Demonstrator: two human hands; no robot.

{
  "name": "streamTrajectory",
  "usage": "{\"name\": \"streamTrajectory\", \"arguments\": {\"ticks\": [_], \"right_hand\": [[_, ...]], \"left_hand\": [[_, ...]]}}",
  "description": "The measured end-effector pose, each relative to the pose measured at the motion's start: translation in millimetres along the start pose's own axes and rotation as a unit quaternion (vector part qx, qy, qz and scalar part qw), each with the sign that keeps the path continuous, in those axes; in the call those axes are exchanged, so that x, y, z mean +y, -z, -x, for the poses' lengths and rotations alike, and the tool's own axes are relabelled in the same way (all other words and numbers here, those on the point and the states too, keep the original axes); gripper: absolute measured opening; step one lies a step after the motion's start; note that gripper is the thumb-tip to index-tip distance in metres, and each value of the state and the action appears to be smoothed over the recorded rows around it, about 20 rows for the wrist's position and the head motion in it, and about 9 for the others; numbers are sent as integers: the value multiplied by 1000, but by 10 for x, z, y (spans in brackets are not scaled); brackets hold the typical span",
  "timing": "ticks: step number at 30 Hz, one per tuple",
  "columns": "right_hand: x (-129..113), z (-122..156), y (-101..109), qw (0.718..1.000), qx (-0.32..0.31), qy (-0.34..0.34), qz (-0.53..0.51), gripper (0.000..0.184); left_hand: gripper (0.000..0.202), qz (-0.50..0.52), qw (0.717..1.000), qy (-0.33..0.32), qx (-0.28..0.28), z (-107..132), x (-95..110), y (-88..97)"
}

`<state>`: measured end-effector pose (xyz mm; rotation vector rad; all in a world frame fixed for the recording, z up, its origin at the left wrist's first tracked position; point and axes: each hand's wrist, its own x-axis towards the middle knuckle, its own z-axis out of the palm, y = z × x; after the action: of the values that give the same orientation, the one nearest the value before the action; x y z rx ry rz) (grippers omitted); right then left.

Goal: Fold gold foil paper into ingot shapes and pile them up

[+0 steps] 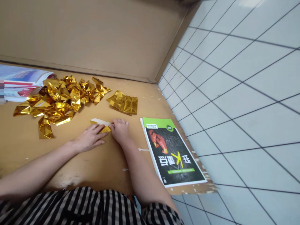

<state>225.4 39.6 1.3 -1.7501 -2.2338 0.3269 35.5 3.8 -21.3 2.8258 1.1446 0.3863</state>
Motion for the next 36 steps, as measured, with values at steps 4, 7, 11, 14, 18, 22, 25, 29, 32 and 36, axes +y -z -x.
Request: {"name": "streamTrajectory", "arguments": {"ticks": [4, 7, 11, 14, 18, 22, 25, 29, 32, 36], "right_hand": [[26, 14, -15, 1000, 3, 9, -2, 10], [26, 8, -17, 1000, 2, 9, 3, 12], [-5, -8, -5, 1000, -7, 0, 5, 14], [-28, -25, 11, 1000, -22, -13, 2, 16], [-38, -54, 28, 999, -31, -14, -2, 14], [-34, -75, 34, 999, -40, -24, -7, 12], [-25, -86, 30, 999, -40, -22, -13, 8], [-12, -92, 10, 999, -30, -16, -20, 7], [-8, -93, -15, 999, -21, -9, -34, 14], [-13, -91, -45, 999, -19, 0, -44, 23]], "left_hand": [[43, 8, 1000, 13, 9, -19, 48, -15], [40, 34, 999, 24, 35, -35, 5, -25], [33, 94, 987, 75, 108, -73, -202, -64], [30, 108, 977, 116, 142, -102, -388, -98], [29, 108, 971, 153, 150, -125, -513, -112], [31, 112, 971, 162, 135, -144, -504, -97], [31, 126, 971, 160, 125, -157, -506, -77], [29, 158, 969, 149, 118, -170, -555, -43], [26, 180, 964, 156, 116, -182, -581, -22], [18, 200, 954, 184, 128, -191, -569, -13]]}}
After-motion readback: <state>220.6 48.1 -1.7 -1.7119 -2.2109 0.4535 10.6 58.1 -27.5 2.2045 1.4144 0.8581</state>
